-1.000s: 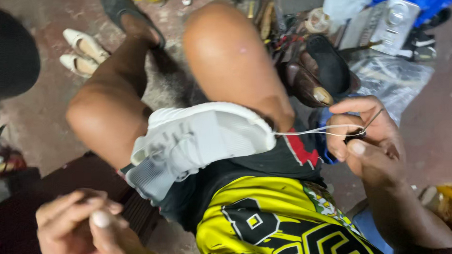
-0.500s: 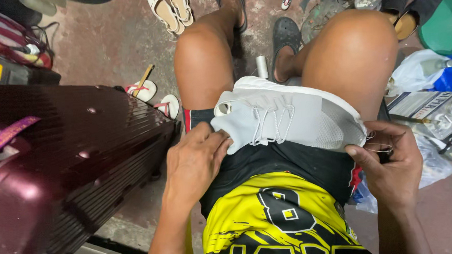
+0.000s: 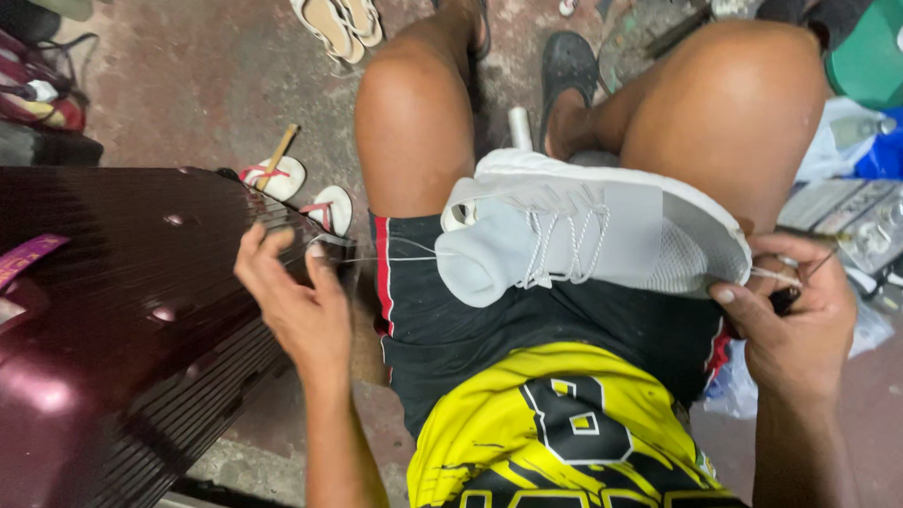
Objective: The person sits on the floor and repairs a white sneaker by stitching the sole to the upper. They use a curved awl to puncture holes, pull a white thread through with a needle, and tighten the stitches. The person finishes by cutting the thread with scissors.
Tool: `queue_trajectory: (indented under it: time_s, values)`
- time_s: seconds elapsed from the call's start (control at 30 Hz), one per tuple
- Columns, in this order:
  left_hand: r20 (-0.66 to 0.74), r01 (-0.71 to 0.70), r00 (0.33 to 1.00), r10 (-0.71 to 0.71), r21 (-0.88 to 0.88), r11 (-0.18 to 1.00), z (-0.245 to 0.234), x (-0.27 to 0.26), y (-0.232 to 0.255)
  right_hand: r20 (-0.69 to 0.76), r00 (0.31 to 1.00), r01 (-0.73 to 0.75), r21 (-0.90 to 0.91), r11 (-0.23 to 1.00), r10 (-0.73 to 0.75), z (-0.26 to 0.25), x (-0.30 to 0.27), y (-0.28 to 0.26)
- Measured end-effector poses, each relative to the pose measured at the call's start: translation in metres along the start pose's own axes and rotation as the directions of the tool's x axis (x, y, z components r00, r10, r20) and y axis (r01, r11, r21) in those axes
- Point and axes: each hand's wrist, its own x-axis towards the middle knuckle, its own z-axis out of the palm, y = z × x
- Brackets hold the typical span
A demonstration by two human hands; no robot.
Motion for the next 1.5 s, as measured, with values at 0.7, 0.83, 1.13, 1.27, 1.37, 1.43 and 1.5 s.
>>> queue_trajectory:
  time_s: [0.7,0.83,1.13,1.27,1.37,1.43,1.5]
  values:
    - [0.125,-0.520,0.846,0.519,-0.026,0.854,0.013,-0.029,-0.009,0.054,0.992,-0.104,-0.156,0.982,0.114,0.007,0.002,-0.010]
    - [0.456,-0.257,0.837,0.302,-0.160,0.953,0.013,-0.034,0.028,0.067,0.997,-0.019,-0.097,0.995,0.025,0.013,0.003,-0.016]
    - [0.456,-0.429,0.804,0.383,-0.002,0.903,0.009,-0.033,0.052,0.226,0.948,-0.064,-0.554,0.830,0.224,-0.002,0.007,-0.065]
    - [0.426,-0.402,0.820,0.383,-0.047,0.914,0.010,-0.038,0.041,0.211,0.775,-0.177,-0.833,0.525,0.596,-0.023,0.022,-0.088]
    - [0.416,-0.392,0.825,0.382,-0.065,0.918,0.013,-0.038,0.039,0.316,0.808,0.018,-0.858,0.514,0.498,-0.039,0.024,-0.090]
    - [0.417,-0.402,0.812,0.409,-0.109,0.909,0.014,-0.037,0.039,0.431,0.851,0.169,-0.766,0.620,0.300,-0.043,0.025,-0.087]
    - [0.418,-0.366,0.821,0.390,-0.138,0.920,0.014,-0.037,0.039,0.427,0.899,0.225,-0.636,0.739,0.094,-0.038,0.023,-0.083]
